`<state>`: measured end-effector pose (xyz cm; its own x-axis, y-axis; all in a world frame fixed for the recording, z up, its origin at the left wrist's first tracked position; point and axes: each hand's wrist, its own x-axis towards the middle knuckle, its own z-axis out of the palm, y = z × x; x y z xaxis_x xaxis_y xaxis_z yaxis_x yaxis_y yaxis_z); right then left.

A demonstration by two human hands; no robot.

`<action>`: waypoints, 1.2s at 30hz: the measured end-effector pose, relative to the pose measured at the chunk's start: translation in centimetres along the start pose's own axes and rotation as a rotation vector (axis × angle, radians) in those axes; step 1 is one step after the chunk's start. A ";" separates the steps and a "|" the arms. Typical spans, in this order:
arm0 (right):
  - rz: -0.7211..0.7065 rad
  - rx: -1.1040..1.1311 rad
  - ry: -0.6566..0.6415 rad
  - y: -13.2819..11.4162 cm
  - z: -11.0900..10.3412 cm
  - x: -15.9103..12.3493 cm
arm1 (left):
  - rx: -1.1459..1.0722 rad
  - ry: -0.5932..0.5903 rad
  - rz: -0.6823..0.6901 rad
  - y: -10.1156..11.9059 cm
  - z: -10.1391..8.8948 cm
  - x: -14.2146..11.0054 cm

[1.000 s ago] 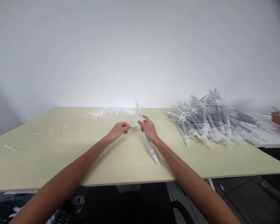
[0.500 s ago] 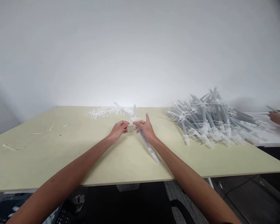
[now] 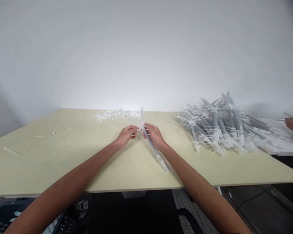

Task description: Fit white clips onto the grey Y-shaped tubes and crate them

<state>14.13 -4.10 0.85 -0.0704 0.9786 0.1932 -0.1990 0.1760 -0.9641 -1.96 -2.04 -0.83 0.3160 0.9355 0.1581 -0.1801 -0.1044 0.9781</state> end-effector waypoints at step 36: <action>-0.052 -0.029 -0.056 0.8 -0.8 0.8 | -0.206 -0.139 -0.035 -0.1 0.6 -0.7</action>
<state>14.66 -3.11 0.08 -0.1155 0.9609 0.2518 -0.1751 0.2298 -0.9574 -1.63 -2.85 -0.95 0.4478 0.8805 0.1553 -0.3486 0.0120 0.9372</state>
